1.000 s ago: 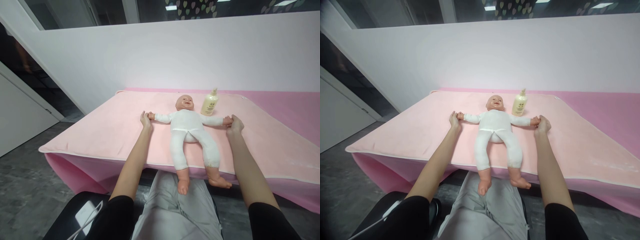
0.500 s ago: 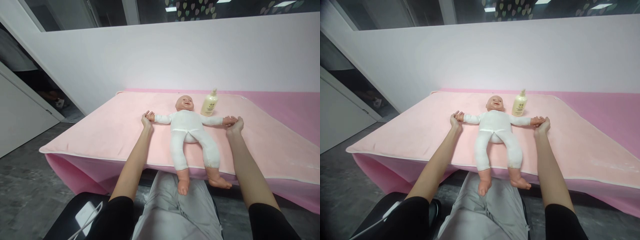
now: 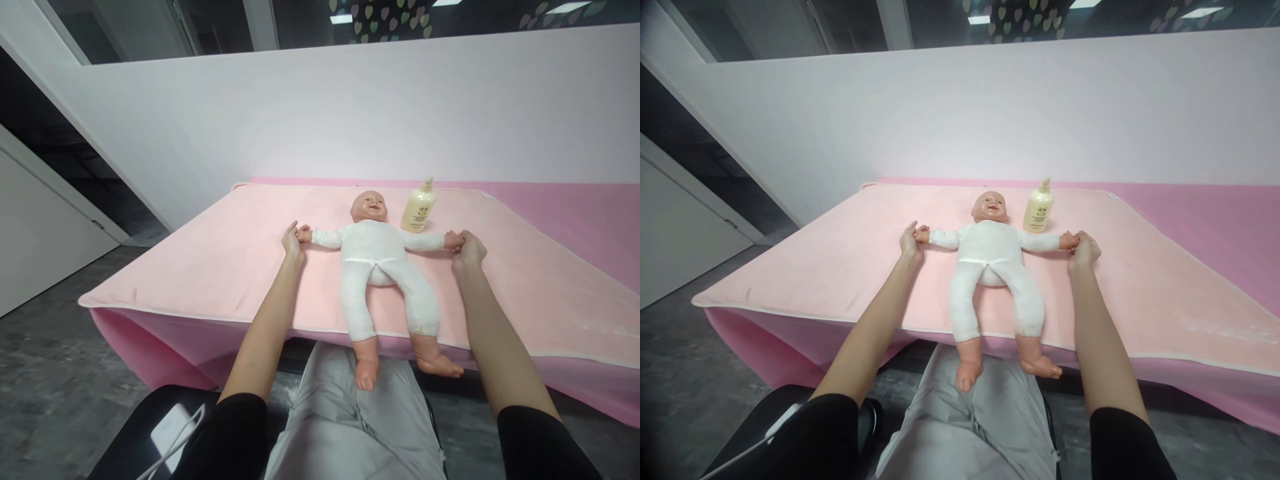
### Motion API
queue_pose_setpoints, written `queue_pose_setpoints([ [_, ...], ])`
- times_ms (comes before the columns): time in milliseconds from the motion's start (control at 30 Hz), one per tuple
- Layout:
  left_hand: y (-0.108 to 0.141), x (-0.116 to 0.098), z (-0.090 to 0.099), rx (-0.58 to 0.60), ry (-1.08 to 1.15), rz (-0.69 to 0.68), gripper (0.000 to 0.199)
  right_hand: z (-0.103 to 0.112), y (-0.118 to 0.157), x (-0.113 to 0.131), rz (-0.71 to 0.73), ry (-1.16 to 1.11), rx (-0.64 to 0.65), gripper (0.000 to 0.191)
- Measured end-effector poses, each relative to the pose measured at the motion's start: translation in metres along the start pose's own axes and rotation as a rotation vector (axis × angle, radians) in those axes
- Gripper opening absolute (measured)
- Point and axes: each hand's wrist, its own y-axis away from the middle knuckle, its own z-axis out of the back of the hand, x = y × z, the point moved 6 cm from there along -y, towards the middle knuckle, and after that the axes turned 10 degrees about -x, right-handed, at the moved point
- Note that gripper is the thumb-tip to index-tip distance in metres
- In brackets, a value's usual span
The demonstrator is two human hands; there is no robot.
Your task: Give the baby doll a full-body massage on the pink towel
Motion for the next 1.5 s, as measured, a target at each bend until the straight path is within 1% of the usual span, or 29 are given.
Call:
queue_pose_setpoints([
  [133,-0.001,-0.001,0.001,-0.005,0.003,-0.027,0.024,0.000,0.002,0.000,0.018,-0.001,0.019,0.006],
  [300,-0.001,0.001,0.002,-0.061,0.012,-0.020,0.017,0.000,0.004,0.000,0.004,-0.009,0.035,0.006],
  [367,-0.001,0.001,0.004,-0.096,-0.024,-0.060,0.017,-0.001,0.004,-0.001,-0.008,0.016,0.032,0.005],
  [433,0.001,-0.003,0.006,-0.122,-0.128,-0.173,0.017,0.000,0.002,-0.002,-0.020,0.050,0.008,0.005],
  [500,0.004,-0.009,0.008,-0.125,-0.253,-0.325,0.018,0.002,0.000,-0.003,-0.031,0.075,-0.026,0.005],
  [600,0.012,-0.018,0.008,-0.081,-0.402,-0.503,0.022,0.006,0.000,-0.003,-0.015,0.116,-0.074,0.005],
  [733,0.030,-0.027,-0.001,-0.002,-0.708,-0.715,0.029,0.010,0.001,0.001,0.093,0.227,-0.115,0.013],
  [800,0.043,-0.028,-0.010,0.061,-0.820,-0.839,0.028,0.013,0.000,0.004,0.150,0.279,-0.140,0.018],
  [833,0.052,-0.027,-0.015,0.115,-0.850,-0.895,0.027,0.015,0.000,0.007,0.196,0.304,-0.167,0.019],
  [867,0.060,-0.024,-0.021,0.187,-0.867,-0.942,0.026,0.017,0.000,0.011,0.256,0.330,-0.202,0.019],
  [933,0.079,-0.014,-0.035,0.376,-0.875,-0.992,0.024,0.023,0.002,0.019,0.399,0.383,-0.286,0.019],
  [1000,0.096,0.000,-0.047,0.601,-0.869,-0.977,0.024,0.030,0.009,0.023,0.490,0.435,-0.352,0.020],
  [1033,0.103,0.007,-0.052,0.702,-0.870,-0.954,0.025,0.033,0.014,0.023,0.506,0.460,-0.364,0.021],
  [1067,0.108,0.013,-0.054,0.775,-0.877,-0.930,0.026,0.037,0.021,0.023,0.517,0.489,-0.355,0.021],
  [1100,0.111,0.017,-0.056,0.807,-0.893,-0.912,0.028,0.040,0.029,0.022,0.526,0.518,-0.316,0.021],
  [1133,0.111,0.019,-0.055,0.798,-0.917,-0.901,0.029,0.043,0.039,0.021,0.520,0.540,-0.246,0.021],
  [1167,0.110,0.020,-0.054,0.756,-0.949,-0.898,0.031,0.046,0.051,0.020,0.503,0.553,-0.154,0.019],
  [1200,0.107,0.019,-0.052,0.699,-0.987,-0.899,0.033,0.050,0.064,0.018,0.452,0.556,-0.034,0.017],
  [1233,0.104,0.019,-0.051,0.649,-1.027,-0.902,0.036,0.056,0.078,0.015,0.341,0.536,0.081,0.014],
  [1300,0.101,0.020,-0.050,0.607,-1.098,-0.908,0.039,0.073,0.109,0.010,0.080,0.461,0.272,0.010],
  [1367,0.099,0.023,-0.052,0.600,-1.138,-0.904,0.036,0.092,0.141,0.001,-0.263,0.466,0.438,0.014],
  [1400,0.098,0.023,-0.053,0.590,-1.140,-0.898,0.035,0.099,0.155,-0.001,-0.410,0.453,0.508,0.018],
  [1433,0.097,0.023,-0.054,0.577,-1.131,-0.890,0.034,0.105,0.166,-0.003,-0.523,0.432,0.548,0.020],
  [1467,0.097,0.024,-0.055,0.567,-1.116,-0.884,0.033,0.107,0.175,-0.004,-0.613,0.408,0.575,0.023],
  [1500,0.097,0.024,-0.056,0.566,-1.097,-0.881,0.031,0.105,0.180,-0.005,-0.671,0.381,0.591,0.027],
])
